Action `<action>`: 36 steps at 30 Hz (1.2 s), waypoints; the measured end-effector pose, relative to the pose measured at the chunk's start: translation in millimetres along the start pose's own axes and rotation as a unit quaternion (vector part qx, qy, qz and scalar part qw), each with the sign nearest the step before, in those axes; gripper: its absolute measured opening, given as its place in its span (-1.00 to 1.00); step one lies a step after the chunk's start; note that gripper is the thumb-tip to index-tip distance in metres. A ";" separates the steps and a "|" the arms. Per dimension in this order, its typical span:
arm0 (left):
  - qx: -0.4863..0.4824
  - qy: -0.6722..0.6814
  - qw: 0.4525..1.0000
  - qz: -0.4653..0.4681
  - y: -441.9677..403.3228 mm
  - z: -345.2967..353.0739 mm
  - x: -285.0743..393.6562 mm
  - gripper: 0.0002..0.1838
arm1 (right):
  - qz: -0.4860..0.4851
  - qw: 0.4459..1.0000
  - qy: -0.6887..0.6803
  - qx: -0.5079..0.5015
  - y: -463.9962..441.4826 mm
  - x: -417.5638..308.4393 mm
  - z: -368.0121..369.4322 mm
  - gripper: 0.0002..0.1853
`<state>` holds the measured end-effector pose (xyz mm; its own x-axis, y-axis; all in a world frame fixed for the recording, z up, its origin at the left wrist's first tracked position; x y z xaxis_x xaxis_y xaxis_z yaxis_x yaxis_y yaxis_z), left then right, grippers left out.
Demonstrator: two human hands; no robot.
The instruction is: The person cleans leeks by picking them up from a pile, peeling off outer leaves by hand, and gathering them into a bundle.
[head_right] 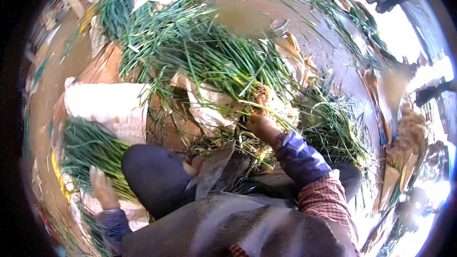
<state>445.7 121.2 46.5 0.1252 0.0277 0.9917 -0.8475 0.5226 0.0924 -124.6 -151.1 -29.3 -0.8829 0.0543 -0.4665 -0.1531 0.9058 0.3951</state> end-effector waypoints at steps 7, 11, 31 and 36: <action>-0.325 -0.025 0.937 -0.124 -19.6 272.6 -20.7 -0.63 | 0.032 0.985 -0.134 0.108 -79.8 29.2 -102.0 -0.54; -0.433 -0.128 0.879 -0.155 -8.4 381.2 -160.7 -0.73 | 0.050 0.966 -0.176 0.184 -122.4 94.3 -118.5 -0.45; -0.429 -0.372 0.778 0.268 77.5 595.5 -261.4 0.21 | 0.361 0.918 -0.085 0.141 -268.0 277.7 -106.3 -0.10; -0.491 -0.426 0.729 0.215 77.4 605.5 -247.9 0.23 | 0.272 0.960 -0.004 0.066 -307.6 300.3 -27.0 -0.17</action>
<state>36.8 -361.2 -138.3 -0.7634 0.0483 0.6441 0.1155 0.9913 0.0625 -354.7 -424.7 -269.6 -0.8124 0.5376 -0.2261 0.3884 0.7879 0.4779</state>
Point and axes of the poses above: each hand's wrist, its own y-axis away from the middle knuckle, its own z-axis out of the palm, x = y × z, the point moved 9 cm from there along -y, towards the middle knuckle, and after that the axes turned 6 degrees about z, right-handed, at the moved point
